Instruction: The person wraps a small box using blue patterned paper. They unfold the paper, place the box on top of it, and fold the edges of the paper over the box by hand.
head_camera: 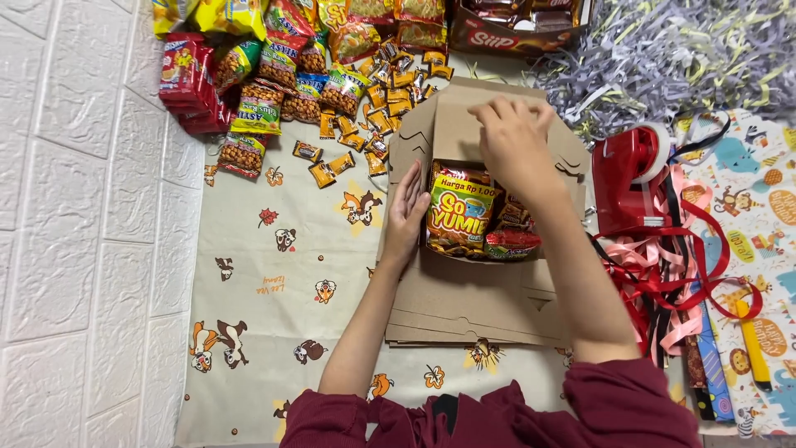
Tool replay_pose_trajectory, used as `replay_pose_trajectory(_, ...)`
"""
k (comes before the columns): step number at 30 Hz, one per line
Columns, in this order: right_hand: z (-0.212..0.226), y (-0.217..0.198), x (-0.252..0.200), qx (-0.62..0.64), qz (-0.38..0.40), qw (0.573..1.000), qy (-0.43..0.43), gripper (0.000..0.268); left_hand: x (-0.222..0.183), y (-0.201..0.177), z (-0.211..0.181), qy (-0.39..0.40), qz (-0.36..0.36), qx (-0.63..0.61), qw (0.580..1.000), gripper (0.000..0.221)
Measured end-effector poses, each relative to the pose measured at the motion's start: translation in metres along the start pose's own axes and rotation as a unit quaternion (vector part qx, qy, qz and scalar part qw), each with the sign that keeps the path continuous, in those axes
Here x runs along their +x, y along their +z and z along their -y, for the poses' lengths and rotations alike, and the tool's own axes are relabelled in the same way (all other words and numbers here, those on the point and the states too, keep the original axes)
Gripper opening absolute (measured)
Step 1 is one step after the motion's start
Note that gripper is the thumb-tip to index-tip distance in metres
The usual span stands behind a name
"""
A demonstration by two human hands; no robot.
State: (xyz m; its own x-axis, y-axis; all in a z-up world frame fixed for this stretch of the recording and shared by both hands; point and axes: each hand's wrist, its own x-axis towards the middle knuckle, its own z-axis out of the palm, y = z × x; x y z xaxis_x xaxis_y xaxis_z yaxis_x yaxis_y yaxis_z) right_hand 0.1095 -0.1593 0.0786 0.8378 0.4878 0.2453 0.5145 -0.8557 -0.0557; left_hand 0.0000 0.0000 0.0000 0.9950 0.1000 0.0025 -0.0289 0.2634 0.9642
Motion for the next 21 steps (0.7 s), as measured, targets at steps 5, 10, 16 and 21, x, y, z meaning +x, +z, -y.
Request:
replay_pose_trajectory(5,0.008,0.002,0.052,0.086,0.114,0.99,0.006,0.044,-0.001,-0.007,-0.001,0.032,0.002,0.023,0.999,0.063)
replay_pose_trajectory(10,-0.011,0.039,0.07,0.133,0.099,0.986,-0.02,0.026,0.0,-0.013,0.005,0.038,-0.004,0.033,0.999,0.055)
replay_pose_trajectory(16,-0.005,0.01,0.06,0.091,-0.095,0.973,-0.19,0.01,-0.001,-0.02,0.018,0.043,0.001,0.126,0.991,0.053)
replay_pose_trajectory(21,0.037,-0.056,0.026,0.036,-0.14,0.945,-0.293,0.011,0.001,-0.02,0.008,0.077,0.018,0.088,0.993,0.042)
